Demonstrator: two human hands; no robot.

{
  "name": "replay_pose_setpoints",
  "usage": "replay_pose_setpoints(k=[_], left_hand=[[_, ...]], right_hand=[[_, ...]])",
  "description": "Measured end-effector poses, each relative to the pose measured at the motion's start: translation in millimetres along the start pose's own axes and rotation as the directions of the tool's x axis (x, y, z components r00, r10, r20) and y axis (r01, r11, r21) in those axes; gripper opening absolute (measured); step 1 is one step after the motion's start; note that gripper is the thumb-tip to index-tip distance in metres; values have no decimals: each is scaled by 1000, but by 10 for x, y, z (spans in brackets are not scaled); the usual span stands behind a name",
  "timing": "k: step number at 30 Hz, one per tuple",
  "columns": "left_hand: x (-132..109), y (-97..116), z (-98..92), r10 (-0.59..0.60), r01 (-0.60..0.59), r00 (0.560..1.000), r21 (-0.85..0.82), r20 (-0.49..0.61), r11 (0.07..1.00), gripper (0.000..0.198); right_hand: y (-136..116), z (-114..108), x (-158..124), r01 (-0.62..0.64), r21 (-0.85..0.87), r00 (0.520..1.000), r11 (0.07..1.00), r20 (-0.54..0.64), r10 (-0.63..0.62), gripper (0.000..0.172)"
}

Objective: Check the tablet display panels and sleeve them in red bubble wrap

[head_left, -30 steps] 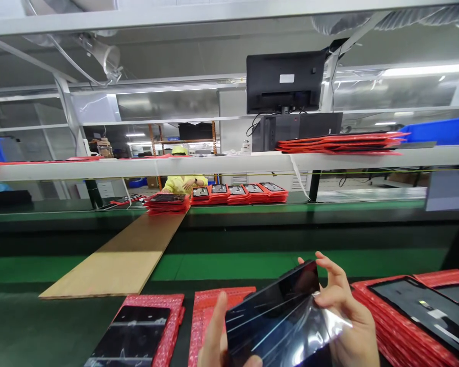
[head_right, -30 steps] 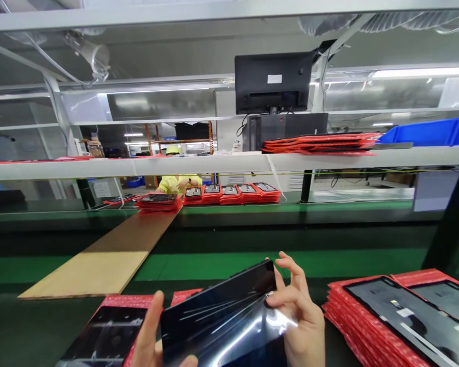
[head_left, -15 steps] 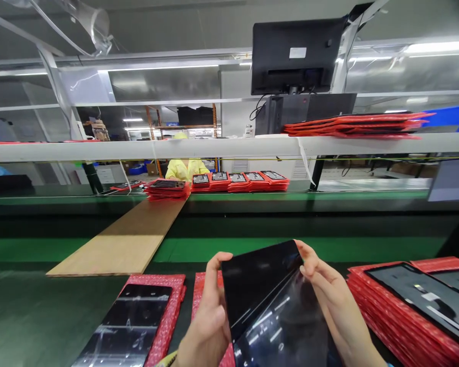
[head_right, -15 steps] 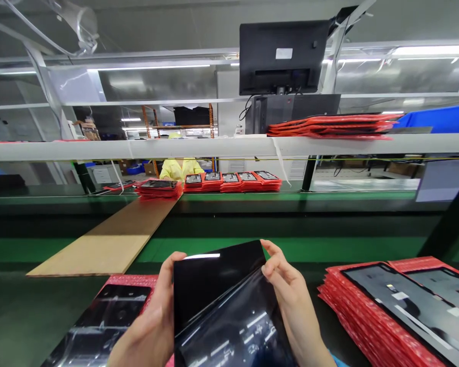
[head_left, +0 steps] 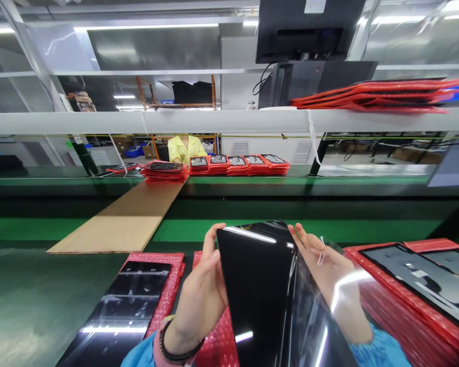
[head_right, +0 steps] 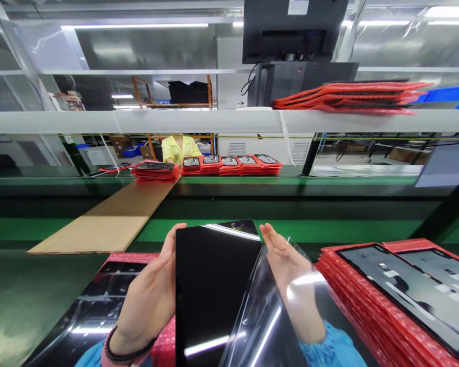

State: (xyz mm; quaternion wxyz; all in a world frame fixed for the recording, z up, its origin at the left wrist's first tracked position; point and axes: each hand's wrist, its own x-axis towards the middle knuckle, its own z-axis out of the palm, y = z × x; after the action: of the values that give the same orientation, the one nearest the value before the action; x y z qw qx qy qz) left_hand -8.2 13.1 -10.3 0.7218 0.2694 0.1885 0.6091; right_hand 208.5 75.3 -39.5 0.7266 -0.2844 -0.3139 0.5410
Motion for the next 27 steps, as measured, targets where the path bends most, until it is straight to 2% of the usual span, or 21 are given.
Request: replay_pose_setpoints(k=[4,8,13,15,17,19,20,21,24,25,27], left_hand=[[47,0,12,-11,11,1000,5,-28,1000,49],[61,-9,23,1,-1,1000,3,-31,1000,48],[66,-33,20,2,-2,1000,9,-28,1000,43],[75,-42,12,22,-20,998,32,-60,999,43],[82,-46,0,58,-52,994,63,-97,997,45],[77,-41,-11,56,-50,995,73,-80,996,55],[68,-35,-13,41,-37,998,87,-47,995,62],[56,-28,-13,24,-23,1000,117,-7,993,69],[44,-13,-3,17,-31,998,270,54,962,87],[60,-13,-3,26,-36,999,294,38,955,85],[136,-21,-23,42,-32,999,269,-28,962,66]], right_hand=[[-31,19,4,-62,24,995,998,-78,64,11],[-9,-1,43,-68,16,994,998,-82,70,10],[-8,12,37,-18,-64,1000,998,-1,18,12],[-19,45,-7,-7,-123,999,992,48,13,14],[-26,79,-61,0,-221,994,975,104,23,15],[-23,100,-102,6,-341,985,940,165,54,8],[-19,105,-114,17,-393,979,919,194,65,12],[-15,106,-121,33,-433,974,901,218,69,23],[-26,111,-140,50,-441,972,896,226,57,48],[-39,120,-159,39,-419,977,907,205,52,51],[-80,158,-229,6,-337,990,942,135,42,52]])
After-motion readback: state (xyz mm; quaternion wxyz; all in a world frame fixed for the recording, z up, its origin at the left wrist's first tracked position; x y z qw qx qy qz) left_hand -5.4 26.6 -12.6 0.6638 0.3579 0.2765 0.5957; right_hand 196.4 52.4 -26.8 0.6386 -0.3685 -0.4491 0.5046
